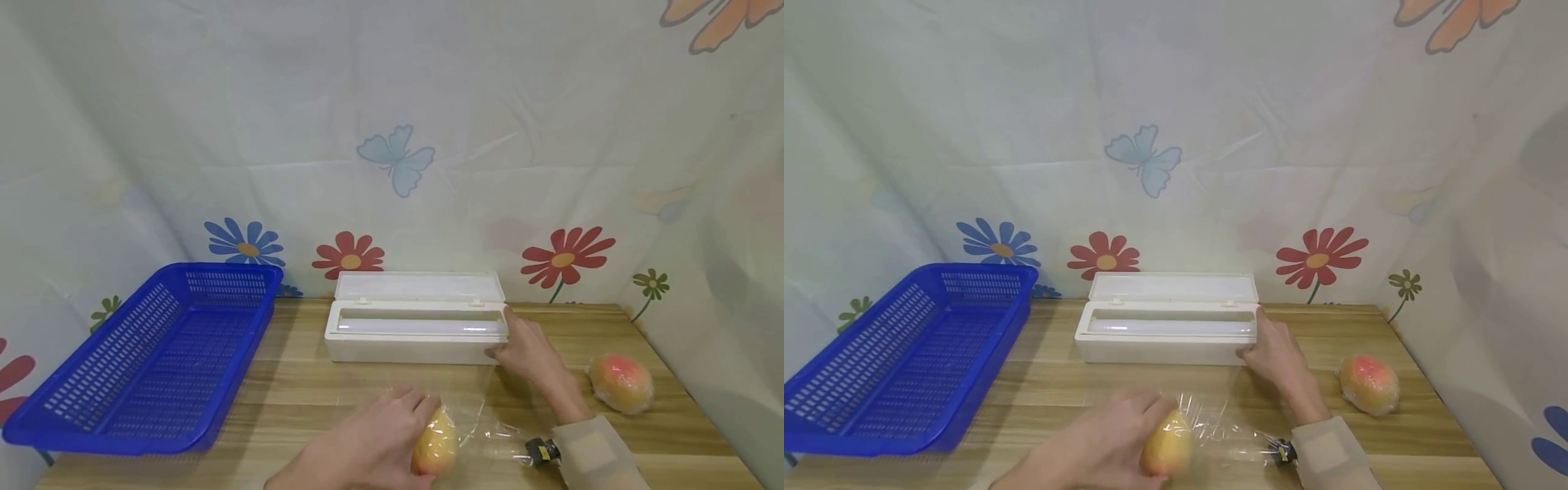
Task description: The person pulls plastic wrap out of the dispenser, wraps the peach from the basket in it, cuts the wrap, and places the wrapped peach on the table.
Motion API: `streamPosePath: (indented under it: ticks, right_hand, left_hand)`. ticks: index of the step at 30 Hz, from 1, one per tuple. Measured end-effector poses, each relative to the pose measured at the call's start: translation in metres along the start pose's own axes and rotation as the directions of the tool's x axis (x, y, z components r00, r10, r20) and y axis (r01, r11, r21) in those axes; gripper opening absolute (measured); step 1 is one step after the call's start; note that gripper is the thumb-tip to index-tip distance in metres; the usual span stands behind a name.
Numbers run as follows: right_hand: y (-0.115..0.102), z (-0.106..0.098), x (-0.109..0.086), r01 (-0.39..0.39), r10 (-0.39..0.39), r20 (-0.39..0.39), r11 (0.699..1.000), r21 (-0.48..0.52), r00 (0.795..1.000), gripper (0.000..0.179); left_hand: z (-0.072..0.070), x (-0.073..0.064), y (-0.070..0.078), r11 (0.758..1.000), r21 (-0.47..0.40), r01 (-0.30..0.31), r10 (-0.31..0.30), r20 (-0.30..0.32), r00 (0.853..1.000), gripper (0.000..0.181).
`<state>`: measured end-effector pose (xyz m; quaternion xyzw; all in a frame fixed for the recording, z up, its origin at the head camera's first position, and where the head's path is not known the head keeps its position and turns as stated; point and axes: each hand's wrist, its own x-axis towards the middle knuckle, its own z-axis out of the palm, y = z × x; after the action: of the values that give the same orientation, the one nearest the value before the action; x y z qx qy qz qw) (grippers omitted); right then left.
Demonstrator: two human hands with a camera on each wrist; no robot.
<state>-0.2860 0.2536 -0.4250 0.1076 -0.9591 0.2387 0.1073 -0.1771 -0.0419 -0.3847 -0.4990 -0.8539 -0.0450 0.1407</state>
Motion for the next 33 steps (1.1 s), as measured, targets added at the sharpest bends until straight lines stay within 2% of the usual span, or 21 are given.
streamPosePath:
  ticks: [7,12,17,25,33]
  right_hand:
    - [-0.001,-0.001,0.000,-0.001,0.001,0.001,1.000,-0.011,1.000,0.080]
    - [-0.001,-0.002,0.001,-0.003,0.002,0.021,1.000,0.018,1.000,0.079]
    - [-0.001,-0.002,0.001,-0.006,0.006,0.025,1.000,0.017,1.000,0.082]
    - [-0.003,-0.001,0.000,0.002,-0.002,0.012,1.000,0.027,1.000,0.077]
    - [-0.003,-0.002,-0.001,-0.023,0.023,0.020,0.999,0.028,1.000,0.078]
  left_hand:
    - [0.002,-0.003,0.004,0.996,-0.073,0.043,-0.039,0.063,0.997,0.065]
    - [0.007,-0.004,0.006,0.986,-0.142,0.093,-0.076,0.115,0.990,0.064]
    - [0.012,-0.006,0.005,0.987,-0.147,0.064,-0.053,0.078,0.996,0.063]
    - [0.006,-0.005,0.005,0.975,-0.211,0.075,-0.040,0.163,0.986,0.061]
    - [0.007,-0.006,0.003,0.928,-0.349,0.128,-0.056,0.211,0.976,0.054]
